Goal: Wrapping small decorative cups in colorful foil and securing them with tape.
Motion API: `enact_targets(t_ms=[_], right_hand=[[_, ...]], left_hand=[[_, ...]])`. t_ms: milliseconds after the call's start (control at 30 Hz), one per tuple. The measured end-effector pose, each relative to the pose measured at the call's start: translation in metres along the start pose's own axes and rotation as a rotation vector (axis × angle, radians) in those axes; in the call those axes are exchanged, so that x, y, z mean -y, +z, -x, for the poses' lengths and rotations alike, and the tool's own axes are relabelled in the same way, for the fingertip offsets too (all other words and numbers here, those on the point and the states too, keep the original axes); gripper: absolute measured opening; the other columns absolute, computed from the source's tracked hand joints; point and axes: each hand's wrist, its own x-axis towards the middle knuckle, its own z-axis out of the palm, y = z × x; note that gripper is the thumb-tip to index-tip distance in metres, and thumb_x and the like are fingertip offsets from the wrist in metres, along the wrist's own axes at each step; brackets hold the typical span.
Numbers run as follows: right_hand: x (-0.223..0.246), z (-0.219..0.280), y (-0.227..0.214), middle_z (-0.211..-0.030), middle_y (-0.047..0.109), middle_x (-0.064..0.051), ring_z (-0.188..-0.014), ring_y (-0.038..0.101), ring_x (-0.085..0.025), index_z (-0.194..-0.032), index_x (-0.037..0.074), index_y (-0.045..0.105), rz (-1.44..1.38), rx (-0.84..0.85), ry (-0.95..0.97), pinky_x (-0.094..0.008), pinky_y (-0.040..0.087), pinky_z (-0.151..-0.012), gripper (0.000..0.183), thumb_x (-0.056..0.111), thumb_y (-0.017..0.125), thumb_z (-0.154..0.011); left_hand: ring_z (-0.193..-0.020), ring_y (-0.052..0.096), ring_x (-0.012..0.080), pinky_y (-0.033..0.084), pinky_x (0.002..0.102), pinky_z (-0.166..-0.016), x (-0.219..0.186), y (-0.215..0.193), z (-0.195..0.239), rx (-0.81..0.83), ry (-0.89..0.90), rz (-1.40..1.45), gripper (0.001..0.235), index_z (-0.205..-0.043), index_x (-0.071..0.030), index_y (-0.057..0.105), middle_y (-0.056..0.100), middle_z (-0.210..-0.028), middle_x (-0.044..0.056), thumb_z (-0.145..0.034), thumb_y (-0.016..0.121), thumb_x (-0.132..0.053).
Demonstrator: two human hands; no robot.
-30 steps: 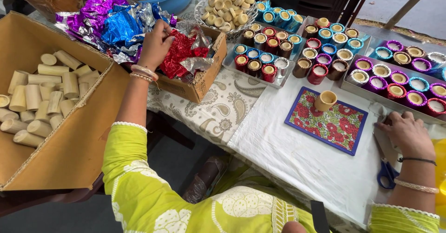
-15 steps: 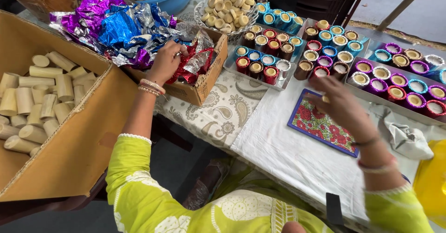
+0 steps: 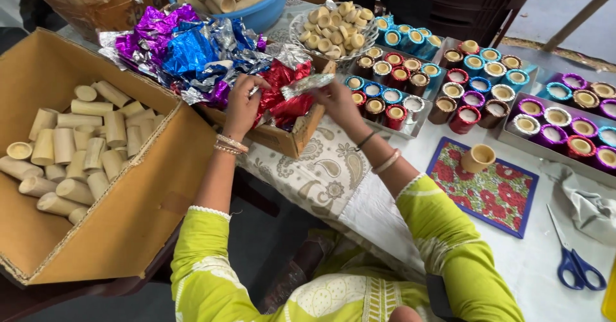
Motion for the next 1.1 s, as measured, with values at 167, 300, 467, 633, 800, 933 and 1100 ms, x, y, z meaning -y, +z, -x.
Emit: enact_targets(t_ms=[167, 300, 467, 633, 800, 933, 1100], right_hand=[[-0.046, -0.012, -0.013, -0.112, 0.071, -0.011, -0.096, 0.073, -0.018, -0.118, 0.002, 0.056, -0.934, -0.016, 0.141, -0.028, 0.062, -0.083, 0.021, 0.016, 0.061, -0.104], [-0.044, 0.001, -0.030, -0.117, 0.070, -0.010, -0.095, 0.072, -0.016, -0.128, 0.005, 0.054, -1.178, -0.070, 0.103, -0.028, 0.059, -0.075, 0.029, 0.005, 0.057, -0.099], [-0.063, 0.008, -0.048, -0.118, 0.070, -0.009, -0.102, 0.072, -0.017, -0.129, 0.002, 0.055, -1.289, -0.112, 0.091, -0.030, 0.062, -0.087, 0.030, -0.002, 0.058, -0.100], [-0.056, 0.031, -0.083, -0.118, 0.069, -0.007, -0.106, 0.069, -0.014, -0.130, 0.003, 0.057, -1.155, -0.115, -0.054, -0.029, 0.059, -0.091, 0.033, -0.007, 0.063, -0.099], [-0.059, 0.055, -0.111, -0.119, 0.070, -0.005, -0.110, 0.068, -0.013, -0.126, 0.002, 0.059, -1.085, -0.097, -0.017, -0.029, 0.058, -0.097, 0.024, 0.001, 0.063, -0.101], [-0.066, 0.071, -0.130, -0.116, 0.069, -0.004, -0.107, 0.066, -0.012, -0.128, 0.004, 0.060, -1.091, -0.069, -0.013, -0.029, 0.057, -0.093, 0.027, 0.002, 0.064, -0.102], [-0.067, 0.089, -0.148, -0.114, 0.071, -0.005, -0.102, 0.069, -0.012, -0.125, 0.004, 0.061, -1.068, -0.095, 0.044, -0.028, 0.059, -0.089, 0.024, 0.001, 0.062, -0.102]], left_hand=[[-0.092, 0.060, 0.0210, 0.046, 0.032, -0.077, 0.012, -0.010, 0.007, -0.092, -0.008, -0.045, 0.030, -0.106, -0.006, 0.070, 0.058, -0.101, 0.006, -0.089, 0.058, 0.015], [-0.085, 0.055, 0.0204, 0.044, 0.033, -0.069, 0.018, -0.006, 0.011, -0.103, -0.052, -0.083, 0.038, -0.109, -0.008, 0.074, 0.055, -0.100, 0.007, -0.087, 0.055, 0.017], [-0.083, 0.055, 0.0208, 0.047, 0.034, -0.070, 0.006, 0.000, 0.011, -0.006, -0.028, -0.157, 0.035, -0.115, -0.007, 0.072, 0.050, -0.106, 0.009, -0.091, 0.059, 0.014], [-0.088, 0.058, 0.0233, 0.051, 0.037, -0.074, -0.008, 0.004, 0.004, 0.080, 0.036, -0.249, 0.037, -0.121, -0.008, 0.069, 0.051, -0.113, 0.009, -0.091, 0.062, 0.011], [-0.101, 0.061, 0.0280, 0.054, 0.038, -0.079, -0.005, 0.005, 0.000, 0.086, -0.018, -0.199, 0.043, -0.131, -0.010, 0.063, 0.049, -0.127, 0.013, -0.092, 0.066, 0.008], [-0.111, 0.061, 0.0317, 0.055, 0.039, -0.088, 0.001, 0.008, -0.001, 0.090, 0.052, -0.232, 0.046, -0.132, -0.009, 0.061, 0.048, -0.130, 0.014, -0.090, 0.070, 0.007], [-0.112, 0.064, 0.0293, 0.055, 0.038, -0.095, -0.010, 0.007, -0.003, 0.063, 0.018, -0.220, 0.048, -0.133, -0.011, 0.063, 0.056, -0.125, 0.011, -0.090, 0.071, 0.008]])
